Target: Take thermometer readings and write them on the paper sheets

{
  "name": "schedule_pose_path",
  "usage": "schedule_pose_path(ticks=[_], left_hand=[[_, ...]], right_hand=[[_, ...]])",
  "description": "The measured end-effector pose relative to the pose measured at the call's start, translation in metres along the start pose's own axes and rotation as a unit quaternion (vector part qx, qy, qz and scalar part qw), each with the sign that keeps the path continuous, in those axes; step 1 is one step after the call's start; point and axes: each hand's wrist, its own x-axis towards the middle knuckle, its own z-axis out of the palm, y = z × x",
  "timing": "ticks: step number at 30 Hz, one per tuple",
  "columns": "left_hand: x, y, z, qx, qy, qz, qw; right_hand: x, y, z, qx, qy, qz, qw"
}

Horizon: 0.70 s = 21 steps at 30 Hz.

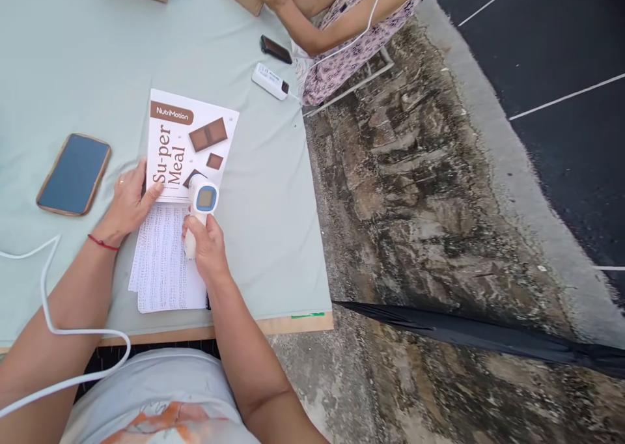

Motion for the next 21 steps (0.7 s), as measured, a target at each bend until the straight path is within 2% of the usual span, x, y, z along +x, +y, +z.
schedule_pose_path(ticks=[5,11,16,21], left_hand=[[0.001,0.001,0.0,-0.004,0.008,-0.011,1.0],[0.004,0.004,-0.005,-0.015,0.005,-0.006,1.0],[0.009,0.009,-0.012,-0.022,0.003,-0.013,1.0],[0.012,0.016,-0.02,-0.031,0.006,-0.036,0.999]], right_hand=[[-0.012,-0.016,-0.003,-0.009,0.001,-0.004,1.0],[-0.05,-0.036,-0.029,-0.028,0.053,-0.009,0.998],[-0.072,-0.044,-0.044,-0.029,0.089,-0.033,0.995],[-0.081,-0.048,-0.048,-0.006,0.086,-0.031,0.996]])
